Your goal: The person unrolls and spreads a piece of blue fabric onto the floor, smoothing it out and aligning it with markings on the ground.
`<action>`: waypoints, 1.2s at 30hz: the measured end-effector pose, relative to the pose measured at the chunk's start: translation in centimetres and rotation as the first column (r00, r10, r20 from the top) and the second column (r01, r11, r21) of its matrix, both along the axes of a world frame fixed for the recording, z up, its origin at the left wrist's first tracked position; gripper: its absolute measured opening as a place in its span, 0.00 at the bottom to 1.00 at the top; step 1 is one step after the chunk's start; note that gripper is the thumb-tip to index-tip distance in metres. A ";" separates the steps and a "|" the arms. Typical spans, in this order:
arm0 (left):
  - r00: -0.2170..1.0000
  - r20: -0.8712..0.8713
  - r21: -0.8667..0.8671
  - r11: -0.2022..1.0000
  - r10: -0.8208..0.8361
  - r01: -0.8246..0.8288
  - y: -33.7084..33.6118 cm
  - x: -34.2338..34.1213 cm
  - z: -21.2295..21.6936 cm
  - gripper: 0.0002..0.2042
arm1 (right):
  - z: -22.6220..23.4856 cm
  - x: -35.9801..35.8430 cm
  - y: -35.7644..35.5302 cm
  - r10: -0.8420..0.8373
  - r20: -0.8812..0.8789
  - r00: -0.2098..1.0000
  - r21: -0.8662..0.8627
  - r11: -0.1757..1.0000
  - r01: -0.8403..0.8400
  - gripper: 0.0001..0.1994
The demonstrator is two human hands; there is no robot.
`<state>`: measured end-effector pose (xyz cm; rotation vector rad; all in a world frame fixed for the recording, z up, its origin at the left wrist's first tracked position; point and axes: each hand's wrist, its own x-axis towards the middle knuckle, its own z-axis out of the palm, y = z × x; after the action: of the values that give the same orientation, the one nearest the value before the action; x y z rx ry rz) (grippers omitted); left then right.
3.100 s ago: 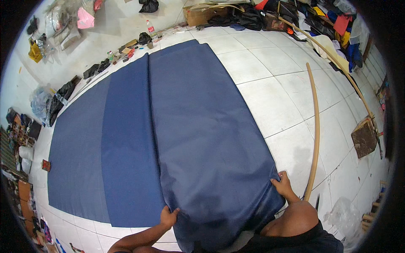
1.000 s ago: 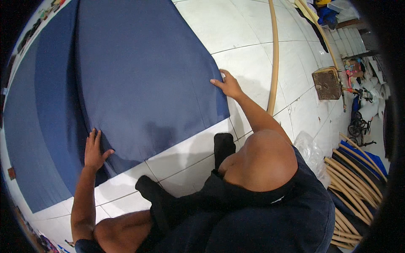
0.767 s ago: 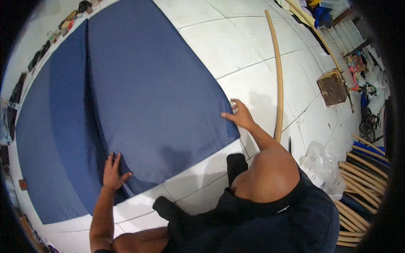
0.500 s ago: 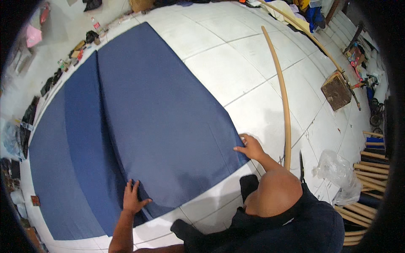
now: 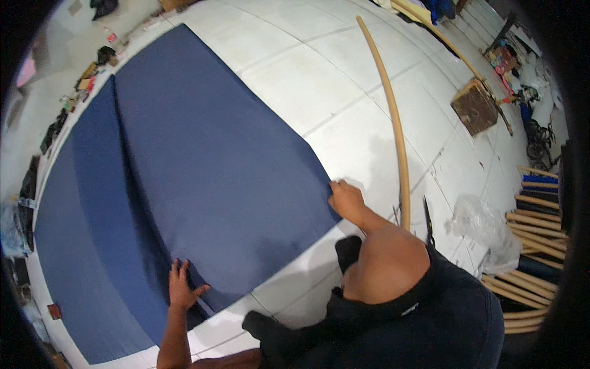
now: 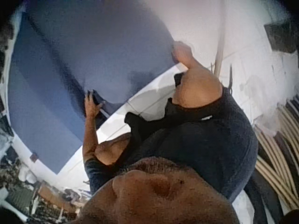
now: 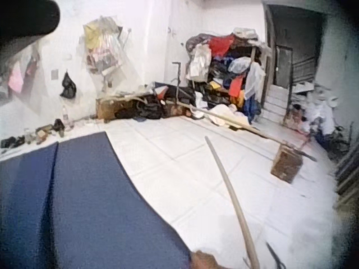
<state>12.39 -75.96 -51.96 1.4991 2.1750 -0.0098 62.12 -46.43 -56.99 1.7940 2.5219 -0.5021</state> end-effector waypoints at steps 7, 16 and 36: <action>1.000 -0.019 0.046 0.999 0.008 -0.007 -0.1 0.2 0.7 0.54 | 6.6 -0.9 -1.3 -0.031 -0.078 0.996 -0.149 0.989 0.019 0.25; 1.000 -0.010 0.062 0.998 0.002 -0.001 -0.3 -0.3 0.0 0.55 | 4.9 -1.8 -2.5 0.042 0.025 0.999 -0.104 0.994 -0.039 0.20; 1.000 -0.002 0.046 0.999 0.010 -0.010 0.2 -0.2 0.4 0.56 | 0.7 2.7 -0.7 -0.155 -0.228 0.961 -0.250 0.963 0.096 0.12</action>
<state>12.23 -75.76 -51.54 1.5142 2.1978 0.0418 64.78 -47.12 -56.32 1.9116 2.3695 -1.0450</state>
